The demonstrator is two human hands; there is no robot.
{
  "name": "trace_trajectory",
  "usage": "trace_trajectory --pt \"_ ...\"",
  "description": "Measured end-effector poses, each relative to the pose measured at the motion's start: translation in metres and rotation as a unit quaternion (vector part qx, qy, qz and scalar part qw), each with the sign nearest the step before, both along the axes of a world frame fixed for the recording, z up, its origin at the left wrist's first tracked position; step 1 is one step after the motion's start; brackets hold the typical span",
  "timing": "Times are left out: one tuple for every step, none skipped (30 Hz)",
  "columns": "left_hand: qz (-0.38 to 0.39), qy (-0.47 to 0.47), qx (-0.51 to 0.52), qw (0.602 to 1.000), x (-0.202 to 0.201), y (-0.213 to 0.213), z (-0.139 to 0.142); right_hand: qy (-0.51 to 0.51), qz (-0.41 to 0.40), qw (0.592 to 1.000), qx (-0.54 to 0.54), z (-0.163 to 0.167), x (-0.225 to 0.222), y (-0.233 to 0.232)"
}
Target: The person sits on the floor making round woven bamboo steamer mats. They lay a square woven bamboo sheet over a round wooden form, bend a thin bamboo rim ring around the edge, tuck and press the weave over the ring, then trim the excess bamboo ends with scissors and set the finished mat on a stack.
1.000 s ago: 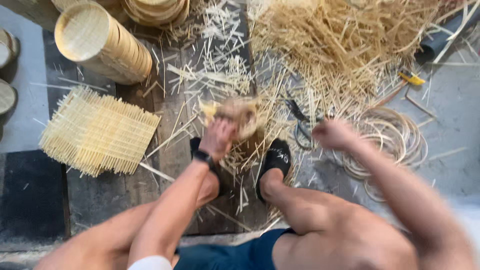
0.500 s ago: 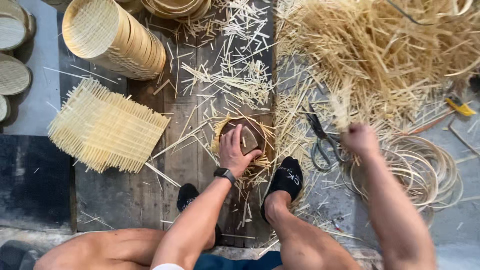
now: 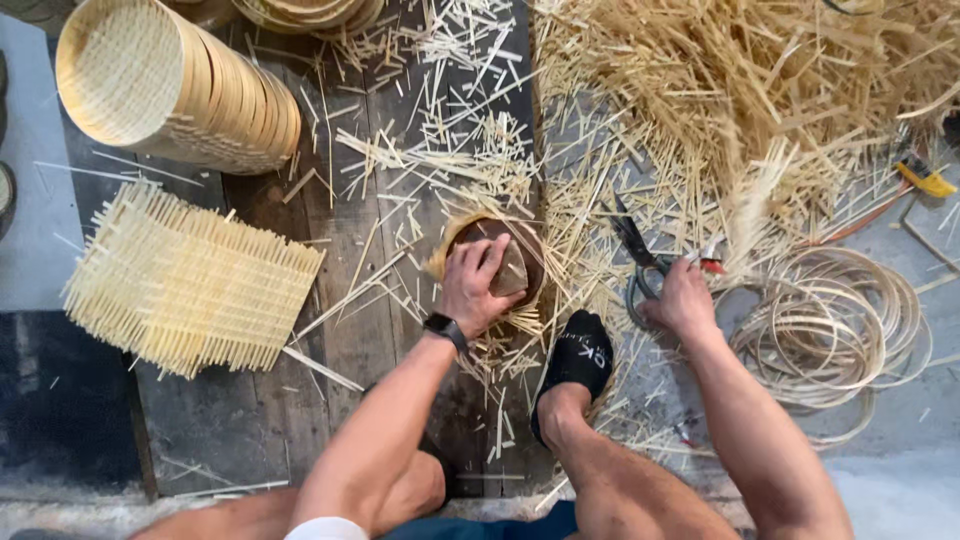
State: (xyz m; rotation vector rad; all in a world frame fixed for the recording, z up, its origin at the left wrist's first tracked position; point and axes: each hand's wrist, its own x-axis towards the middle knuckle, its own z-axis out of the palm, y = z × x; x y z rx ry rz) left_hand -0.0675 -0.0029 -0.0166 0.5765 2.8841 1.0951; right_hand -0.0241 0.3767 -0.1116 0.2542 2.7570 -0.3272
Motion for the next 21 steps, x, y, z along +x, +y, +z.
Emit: trace_trajectory --pt "-0.027 -0.013 -0.023 0.999 0.002 -0.005 0.001 0.036 -0.021 0.999 -0.019 -0.01 0.013 -0.001" --pt "-0.057 -0.02 -0.046 0.997 0.001 -0.009 0.002 0.078 -0.043 0.995 -0.036 -0.017 0.019 -0.002" --pt "-0.084 -0.025 -0.067 0.994 0.001 -0.013 0.004 0.029 -0.058 0.997 -0.041 -0.017 0.02 -0.001" --pt "-0.043 -0.004 -0.055 0.998 0.005 -0.013 0.007 -0.021 -0.07 0.996 -0.045 -0.017 0.022 0.001" --pt "-0.002 0.017 -0.044 0.999 0.012 -0.011 0.011 -0.07 -0.083 0.993 -0.05 -0.016 0.021 0.001" --pt "0.039 0.035 -0.033 0.998 0.019 -0.007 0.013 -0.123 -0.147 0.971 -0.143 -0.008 0.021 -0.001" --pt "0.091 -0.015 -0.01 0.996 0.026 -0.001 0.014 -0.175 -0.209 0.933 -0.233 0.004 0.023 -0.003" --pt "0.144 -0.063 0.015 0.988 0.031 0.006 0.014 -0.223 -0.267 0.882 -0.318 0.019 0.025 -0.006" --pt "0.197 -0.111 0.041 0.973 0.036 0.012 0.012 -0.227 -0.312 0.853 -0.352 0.036 0.029 -0.014" --pt "0.192 -0.075 0.035 0.978 0.038 0.015 0.009 -0.228 -0.355 0.821 -0.385 0.055 0.036 -0.026" --pt "0.188 -0.039 0.028 0.981 0.039 0.018 0.005 -0.23 -0.395 0.786 -0.415 0.073 0.041 -0.041" --pt "0.184 -0.004 0.019 0.983 0.04 0.019 0.001 -0.174 -0.387 0.791 -0.442 0.091 0.045 -0.056" --pt "0.174 0.001 0.025 0.984 0.041 0.017 -0.003 -0.117 -0.378 0.791 -0.467 0.107 0.048 -0.072" --pt "0.163 0.006 0.03 0.986 0.04 0.016 -0.007 -0.06 -0.368 0.787 -0.492 0.121 0.05 -0.09" --pt "0.152 0.01 0.035 0.988 0.04 0.013 -0.01 -0.016 -0.34 0.793 -0.505 0.133 0.052 -0.11" --pt "0.153 0.009 0.035 0.988 0.04 0.012 -0.012 0.027 -0.309 0.798 -0.516 0.142 0.052 -0.128" --pt "0.153 0.009 0.035 0.988 0.04 0.011 -0.013 0.072 -0.278 0.801 -0.526 0.15 0.051 -0.142" --pt "0.152 0.009 0.034 0.988 0.04 0.011 -0.014 -0.015 -0.291 0.825 -0.484 0.153 0.044 -0.153" --pt "0.156 0.007 0.032 0.987 0.04 0.012 -0.014 -0.101 -0.299 0.842 -0.438 0.153 0.034 -0.162" --pt "0.16 0.007 0.03 0.987 0.041 0.013 -0.014 -0.185 -0.304 0.85 -0.388 0.153 0.027 -0.166" --pt "0.164 0.004 0.028 0.986 0.041 0.015 -0.015 -0.213 -0.304 0.85 -0.374 0.153 0.023 -0.166"
